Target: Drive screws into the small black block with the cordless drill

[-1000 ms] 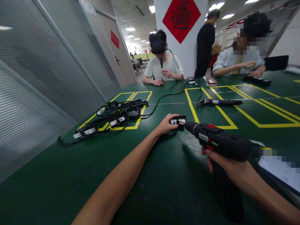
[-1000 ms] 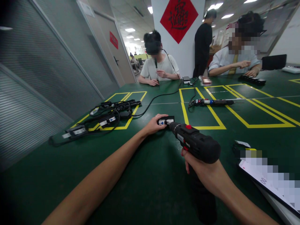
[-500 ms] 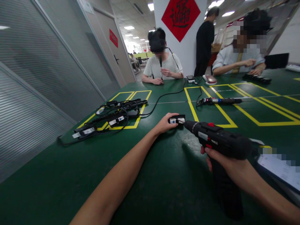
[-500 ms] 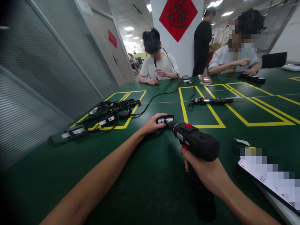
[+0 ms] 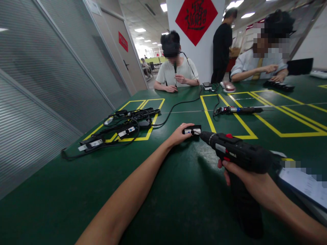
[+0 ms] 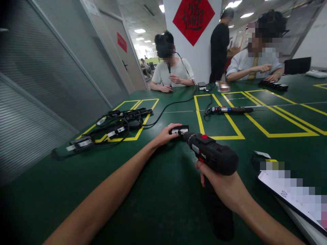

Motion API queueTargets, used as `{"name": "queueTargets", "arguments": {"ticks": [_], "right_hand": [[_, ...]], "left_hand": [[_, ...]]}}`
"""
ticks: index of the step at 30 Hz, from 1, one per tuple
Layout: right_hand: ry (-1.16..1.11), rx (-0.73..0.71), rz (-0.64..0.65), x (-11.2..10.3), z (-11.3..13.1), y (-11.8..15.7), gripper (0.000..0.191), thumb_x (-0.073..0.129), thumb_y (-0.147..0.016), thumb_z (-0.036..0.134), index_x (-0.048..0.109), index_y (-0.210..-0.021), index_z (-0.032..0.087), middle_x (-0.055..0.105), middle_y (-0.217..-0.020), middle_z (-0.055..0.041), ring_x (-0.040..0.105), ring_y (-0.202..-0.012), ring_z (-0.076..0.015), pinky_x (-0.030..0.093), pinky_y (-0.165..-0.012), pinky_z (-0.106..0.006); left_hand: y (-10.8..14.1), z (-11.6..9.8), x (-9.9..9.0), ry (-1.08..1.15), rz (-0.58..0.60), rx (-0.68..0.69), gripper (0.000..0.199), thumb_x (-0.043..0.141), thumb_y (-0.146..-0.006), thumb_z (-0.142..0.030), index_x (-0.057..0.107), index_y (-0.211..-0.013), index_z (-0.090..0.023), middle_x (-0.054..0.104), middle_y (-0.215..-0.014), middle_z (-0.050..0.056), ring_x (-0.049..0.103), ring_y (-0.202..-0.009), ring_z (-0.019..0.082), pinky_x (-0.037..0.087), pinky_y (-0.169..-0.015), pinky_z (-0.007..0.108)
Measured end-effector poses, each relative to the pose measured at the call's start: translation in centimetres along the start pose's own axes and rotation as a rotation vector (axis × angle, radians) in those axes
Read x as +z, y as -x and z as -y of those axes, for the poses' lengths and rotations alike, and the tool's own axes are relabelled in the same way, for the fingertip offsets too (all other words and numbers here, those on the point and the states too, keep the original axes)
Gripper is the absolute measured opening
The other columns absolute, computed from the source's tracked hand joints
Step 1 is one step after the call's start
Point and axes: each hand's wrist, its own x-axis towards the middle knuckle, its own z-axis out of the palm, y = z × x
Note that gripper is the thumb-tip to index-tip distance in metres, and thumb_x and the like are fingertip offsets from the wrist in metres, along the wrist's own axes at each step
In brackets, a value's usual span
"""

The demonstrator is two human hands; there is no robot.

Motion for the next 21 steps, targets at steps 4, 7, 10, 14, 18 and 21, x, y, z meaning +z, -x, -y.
{"name": "queueTargets", "arguments": {"ticks": [4, 7, 10, 14, 18, 21], "right_hand": [[-0.009, -0.01, -0.002, 0.03, -0.03, -0.03, 0.026, 0.051, -0.086, 0.046, 0.066, -0.083, 0.024, 0.063, -0.064, -0.0014, 0.057, -0.063, -0.0195, 0.041, -0.065, -0.035], [0.003, -0.011, 0.006, 0.01, -0.03, -0.02, 0.027, 0.051, -0.086, 0.046, 0.066, -0.084, 0.024, 0.063, -0.063, -0.0013, 0.057, -0.063, -0.0197, 0.041, -0.066, -0.035], [0.0, -0.016, 0.003, 0.01, -0.03, 0.01, 0.026, 0.051, -0.086, 0.045, 0.065, -0.085, 0.024, 0.063, -0.063, -0.001, 0.058, -0.063, -0.0195, 0.042, -0.066, -0.034], [0.038, -0.025, -0.025, 0.07, 0.03, 0.02, 0.025, 0.05, -0.086, 0.043, 0.065, -0.085, 0.023, 0.064, -0.063, -0.0007, 0.057, -0.06, -0.0182, 0.042, -0.062, -0.032], [0.061, -0.074, -0.058, 0.08, 0.08, 0.03, 0.022, 0.05, -0.087, 0.039, 0.064, -0.081, 0.023, 0.063, -0.06, 0.0004, 0.057, -0.057, -0.0166, 0.04, -0.059, -0.031], [0.064, -0.073, -0.035, 0.02, -0.04, 0.0, 0.023, 0.049, -0.087, 0.04, 0.063, -0.078, 0.024, 0.063, -0.06, 0.0004, 0.056, -0.058, -0.017, 0.039, -0.059, -0.032]], "left_hand": [[0.02, 0.3, -0.02, 0.015, 0.007, 0.024, 0.053, 0.058, -0.076, -0.027, 0.052, -0.129, -0.024, 0.053, -0.122, 0.007, 0.051, -0.112, 0.023, 0.038, -0.102, 0.041], [0.08, 0.41, 0.13, 0.012, -0.005, 0.041, 0.055, 0.06, -0.076, -0.029, 0.052, -0.129, -0.023, 0.053, -0.122, 0.007, 0.051, -0.112, 0.023, 0.038, -0.103, 0.04], [0.12, 0.32, 0.28, -0.008, -0.009, 0.022, 0.055, 0.061, -0.075, -0.03, 0.051, -0.13, -0.024, 0.052, -0.122, 0.007, 0.051, -0.113, 0.022, 0.038, -0.103, 0.04], [0.11, 0.17, 0.37, -0.023, -0.016, 0.012, 0.057, 0.063, -0.074, -0.03, 0.051, -0.129, -0.024, 0.052, -0.121, 0.006, 0.051, -0.112, 0.021, 0.039, -0.102, 0.038], [0.09, 0.22, 0.47, -0.025, -0.034, 0.013, 0.056, 0.064, -0.074, -0.031, 0.051, -0.128, -0.024, 0.053, -0.12, 0.007, 0.052, -0.109, 0.021, 0.04, -0.101, 0.038], [0.08, 0.34, 0.58, -0.024, -0.046, 0.015, 0.056, 0.064, -0.074, -0.03, 0.052, -0.128, -0.023, 0.053, -0.119, 0.007, 0.053, -0.109, 0.021, 0.04, -0.1, 0.038]]}}
